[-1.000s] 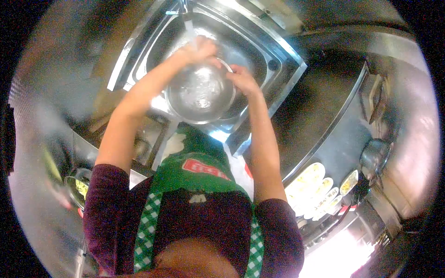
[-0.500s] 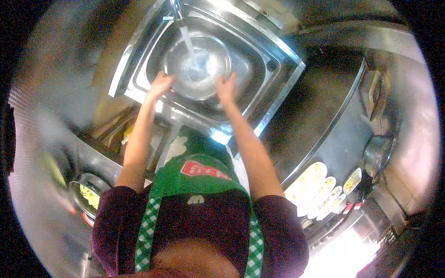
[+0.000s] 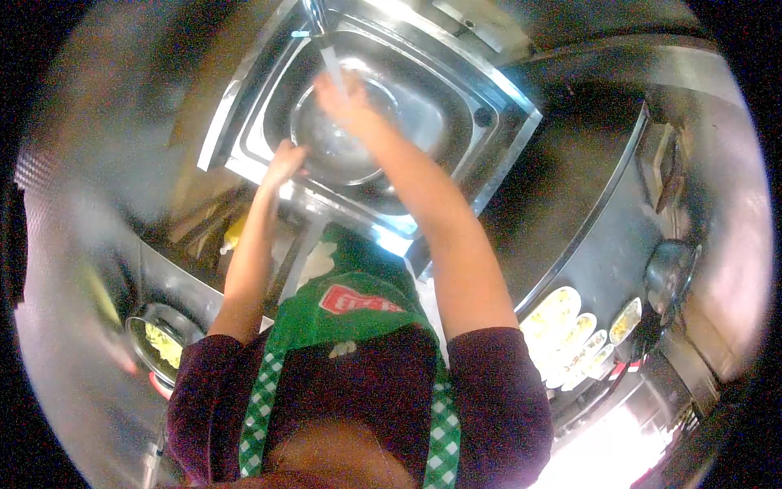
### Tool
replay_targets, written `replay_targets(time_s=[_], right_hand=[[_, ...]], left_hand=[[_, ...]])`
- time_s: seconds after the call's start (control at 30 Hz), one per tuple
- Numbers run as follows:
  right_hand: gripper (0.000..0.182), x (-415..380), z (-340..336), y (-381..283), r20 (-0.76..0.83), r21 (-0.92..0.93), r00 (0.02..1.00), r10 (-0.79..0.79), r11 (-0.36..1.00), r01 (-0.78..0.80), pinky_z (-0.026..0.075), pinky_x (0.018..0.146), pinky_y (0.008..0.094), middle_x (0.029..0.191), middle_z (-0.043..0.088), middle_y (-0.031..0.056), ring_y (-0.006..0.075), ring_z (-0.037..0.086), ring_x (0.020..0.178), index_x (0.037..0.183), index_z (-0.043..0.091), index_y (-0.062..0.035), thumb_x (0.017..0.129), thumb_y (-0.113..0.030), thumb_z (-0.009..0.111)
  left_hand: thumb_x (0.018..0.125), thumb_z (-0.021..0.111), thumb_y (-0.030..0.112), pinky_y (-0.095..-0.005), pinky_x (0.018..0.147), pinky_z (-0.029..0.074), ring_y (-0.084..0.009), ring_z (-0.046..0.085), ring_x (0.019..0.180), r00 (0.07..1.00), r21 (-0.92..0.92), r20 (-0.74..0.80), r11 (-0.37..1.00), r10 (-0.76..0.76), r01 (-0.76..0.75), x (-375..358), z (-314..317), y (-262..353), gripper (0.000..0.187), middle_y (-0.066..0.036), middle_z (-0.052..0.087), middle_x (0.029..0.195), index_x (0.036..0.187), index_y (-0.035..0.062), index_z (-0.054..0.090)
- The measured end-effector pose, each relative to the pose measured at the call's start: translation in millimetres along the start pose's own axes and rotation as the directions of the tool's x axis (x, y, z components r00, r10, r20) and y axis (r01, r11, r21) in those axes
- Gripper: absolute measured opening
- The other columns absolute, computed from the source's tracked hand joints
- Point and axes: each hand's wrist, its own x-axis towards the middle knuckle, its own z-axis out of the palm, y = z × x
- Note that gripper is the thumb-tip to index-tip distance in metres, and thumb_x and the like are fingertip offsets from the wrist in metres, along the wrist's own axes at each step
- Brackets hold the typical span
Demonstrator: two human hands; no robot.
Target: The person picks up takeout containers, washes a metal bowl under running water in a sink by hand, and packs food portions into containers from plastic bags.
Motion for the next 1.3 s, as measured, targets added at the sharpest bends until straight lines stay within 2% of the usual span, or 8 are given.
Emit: replay_targets(time_s=[0.1, 0.17, 0.47, 0.77, 1.07, 1.1, 1.2, 1.3], right_hand=[[0.023, 18, -72, -35, 0.487, -0.19, 0.838, -0.247, 0.906, 0.378, 0.041, 0.08, 0.0416, 0.097, 0.056, 0.01, 0.025, 0.05, 0.099, 0.089, 0.059, -0.0097, 0.075, -0.026, 0.051], [0.02, 16, -51, -4, 0.501, 0.084, 0.865, -0.022, 0.996, -0.023, 0.042, 0.079, 0.0405, 0.094, 0.058, 0.0102, 0.0254, 0.052, 0.095, 0.086, 0.059, -0.0092, 0.073, -0.021, 0.052], [0.025, -51, -123, 106, 0.453, -0.055, 0.876, 0.166, 0.986, -0.158, 0.046, 0.069, 0.0426, 0.081, 0.059, 0.0199, 0.0365, 0.057, 0.078, 0.08, 0.062, -0.0009, 0.068, -0.022, 0.053], [0.026, -133, -87, 134, 0.372, 0.336, 0.723, 0.582, 0.642, -0.689, 0.041, 0.049, 0.0316, 0.062, 0.055, 0.015, 0.0217, 0.053, 0.054, 0.073, 0.06, 0.0044, 0.065, -0.02, 0.054], [0.02, -91, -169, 69, 0.066, 0.058, 0.906, 0.418, 0.905, -0.421, 0.045, 0.063, 0.0441, 0.07, 0.057, 0.0233, 0.0391, 0.056, 0.069, 0.075, 0.058, 0.0016, 0.07, -0.016, 0.05], [0.019, -88, -175, 58, 0.075, 0.03, 0.912, 0.403, 0.913, -0.406, 0.045, 0.063, 0.0446, 0.07, 0.057, 0.0236, 0.0396, 0.055, 0.069, 0.075, 0.058, 0.0012, 0.071, -0.016, 0.05], [0.022, -83, -194, 23, 0.088, -0.128, 0.943, 0.321, 0.943, -0.309, 0.048, 0.06, 0.0432, 0.072, 0.057, 0.0224, 0.0372, 0.057, 0.065, 0.088, 0.055, -0.0001, 0.073, -0.014, 0.048], [0.038, -81, -201, -13, 0.026, -0.324, 0.976, 0.215, 0.926, -0.195, 0.05, 0.049, 0.0352, 0.079, 0.056, 0.0165, 0.0268, 0.061, 0.062, 0.107, 0.048, -0.0016, 0.07, -0.011, 0.051]], left_hand=[[0.067, 0.048, 0.014, -0.0302, 0.045, 0.048, -0.0202, 0.059, 0.059, 0.993, 0.023, 0.106, 0.998, 0.048, -0.051, -5, -1, 17, 0.041, -0.02, 0.058, 0.08, 0.1, -0.01, 0.05], [0.066, 0.048, 0.014, -0.0296, 0.044, 0.048, -0.0193, 0.059, 0.057, 0.975, 0.138, 0.137, 0.972, 0.172, -0.191, 8, -2, 12, 0.041, -0.018, 0.059, 0.08, 0.102, -0.0057, 0.051], [0.072, 0.051, 0.032, -0.0411, 0.077, 0.043, -0.0326, 0.056, 0.083, 0.601, 0.427, -0.107, 0.583, 0.792, -0.692, 59, 63, 80, 0.034, -0.018, 0.058, 0.086, 0.095, 0.0081, 0.059], [0.068, 0.055, 0.016, -0.0342, 0.085, 0.039, -0.0297, 0.054, 0.095, 0.73, -0.12, -0.606, 0.871, 0.316, -0.476, 103, 17, 135, 0.051, -0.02, 0.057, 0.097, 0.11, -0.0081, 0.04], [0.078, 0.049, 0.013, -0.0303, 0.076, 0.042, -0.0219, 0.054, 0.089, 0.636, 0.047, -0.24, 0.663, 0.733, -0.747, 146, 28, 40, 0.047, -0.013, 0.052, 0.108, 0.122, 0.0015, 0.037], [0.077, 0.05, 0.013, -0.0295, 0.07, 0.045, -0.0189, 0.056, 0.078, 0.924, -0.236, -0.043, 0.894, 0.381, -0.38, 101, 30, 38, 0.042, -0.011, 0.056, 0.099, 0.118, 0.0033, 0.043], [0.079, 0.049, 0.017, -0.0277, 0.048, 0.045, -0.013, 0.053, 0.055, 0.955, -0.321, 0.248, 0.916, -0.162, 0.238, 110, 61, -32, 0.015, -0.003, 0.056, 0.067, 0.074, 0.0052, 0.057], [0.078, 0.051, 0.013, -0.0308, 0.055, 0.048, -0.016, 0.055, 0.06, 0.981, -0.171, 0.191, 0.985, 0.017, 0.016, 179, 112, -132, 0.012, -0.008, 0.057, 0.073, 0.083, 0.004, 0.057]])
